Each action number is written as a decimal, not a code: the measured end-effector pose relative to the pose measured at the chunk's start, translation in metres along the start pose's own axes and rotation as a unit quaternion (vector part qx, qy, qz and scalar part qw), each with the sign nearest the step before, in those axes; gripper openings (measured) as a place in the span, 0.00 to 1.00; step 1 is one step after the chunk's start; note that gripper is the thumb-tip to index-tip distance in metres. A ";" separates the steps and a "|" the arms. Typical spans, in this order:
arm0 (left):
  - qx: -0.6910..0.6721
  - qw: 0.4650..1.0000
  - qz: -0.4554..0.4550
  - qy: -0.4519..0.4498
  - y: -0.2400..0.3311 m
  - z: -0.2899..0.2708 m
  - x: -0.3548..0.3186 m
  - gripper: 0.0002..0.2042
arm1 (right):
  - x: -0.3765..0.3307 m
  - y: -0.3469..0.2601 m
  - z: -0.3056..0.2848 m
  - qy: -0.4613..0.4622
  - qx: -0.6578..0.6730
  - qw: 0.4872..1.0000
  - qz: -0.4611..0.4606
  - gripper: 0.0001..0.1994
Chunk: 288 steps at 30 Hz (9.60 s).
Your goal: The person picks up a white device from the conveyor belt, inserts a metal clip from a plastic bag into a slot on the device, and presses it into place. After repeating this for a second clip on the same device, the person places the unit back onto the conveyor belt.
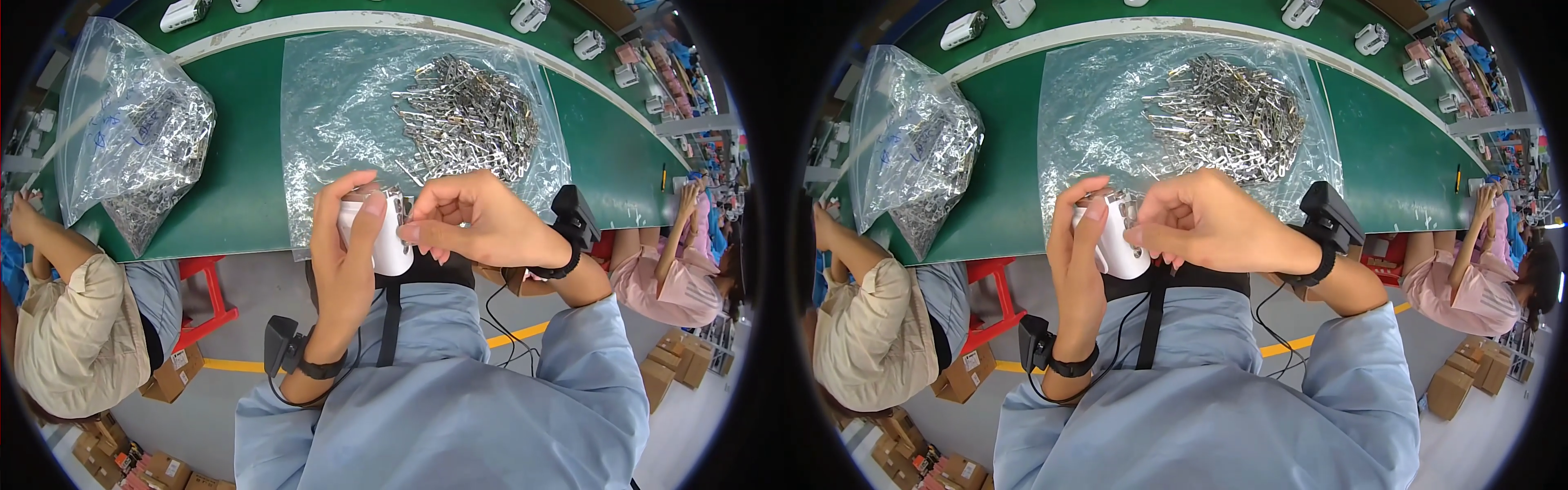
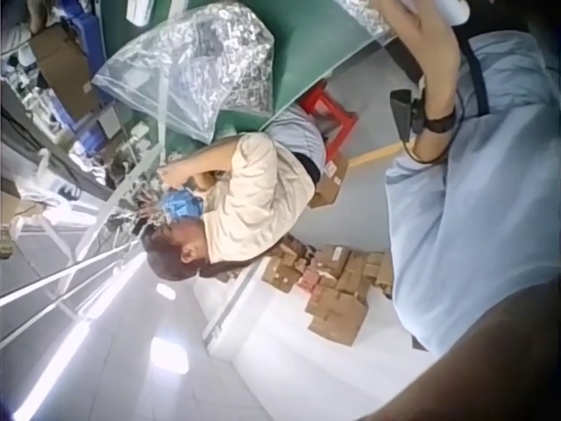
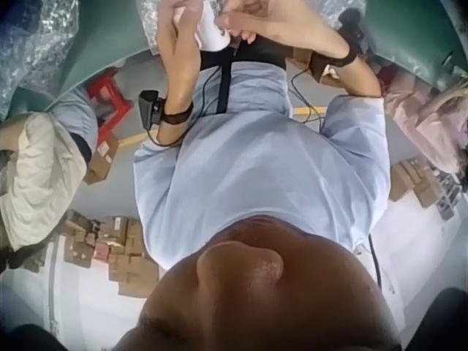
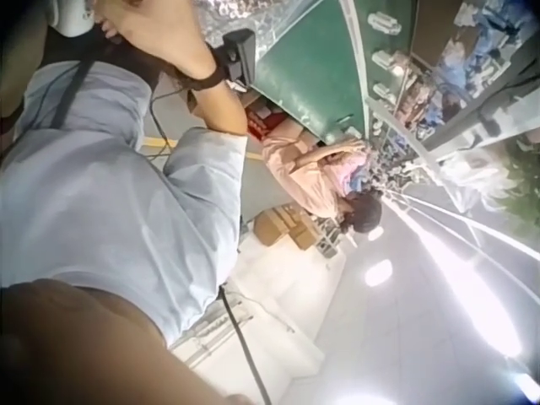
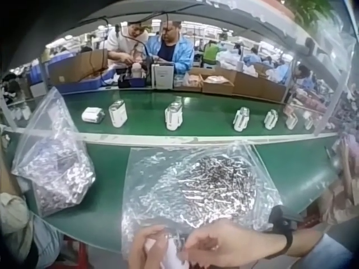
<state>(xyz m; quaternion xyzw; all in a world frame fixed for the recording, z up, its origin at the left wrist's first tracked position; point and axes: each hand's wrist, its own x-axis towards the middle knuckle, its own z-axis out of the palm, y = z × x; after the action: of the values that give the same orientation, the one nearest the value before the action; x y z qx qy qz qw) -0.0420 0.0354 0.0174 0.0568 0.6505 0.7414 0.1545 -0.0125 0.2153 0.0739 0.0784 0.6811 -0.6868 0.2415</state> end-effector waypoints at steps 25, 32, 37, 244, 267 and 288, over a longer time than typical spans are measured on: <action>-0.201 0.973 0.090 0.066 -0.014 -0.005 -0.042 0.18 | -0.010 0.069 0.101 0.137 0.168 0.964 -0.151 0.25; -0.173 0.974 0.065 0.134 -0.020 -0.010 -0.083 0.18 | -0.018 0.076 0.120 0.115 0.178 0.967 -0.140 0.25; -0.149 0.977 0.039 0.151 -0.032 -0.019 -0.085 0.21 | -0.005 0.105 0.115 0.091 0.298 0.949 -0.046 0.23; 0.203 0.957 0.167 0.121 0.017 0.013 0.012 0.19 | 0.030 0.051 0.047 0.340 -0.240 0.846 -0.335 0.05; -0.013 0.975 0.051 -0.218 0.024 -0.010 0.020 0.29 | 0.011 0.035 0.018 0.325 -0.316 0.813 -0.365 0.11; 0.075 0.960 0.071 -0.261 0.016 -0.010 0.016 0.33 | -0.003 0.046 -0.004 0.249 -0.366 0.820 -0.364 0.11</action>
<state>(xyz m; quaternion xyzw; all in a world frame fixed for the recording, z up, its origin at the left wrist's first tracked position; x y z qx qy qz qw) -0.0622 0.0293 0.0304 0.3056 0.6353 0.6592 0.2618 0.0097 0.2217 0.0339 -0.1006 0.8980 -0.3824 -0.1931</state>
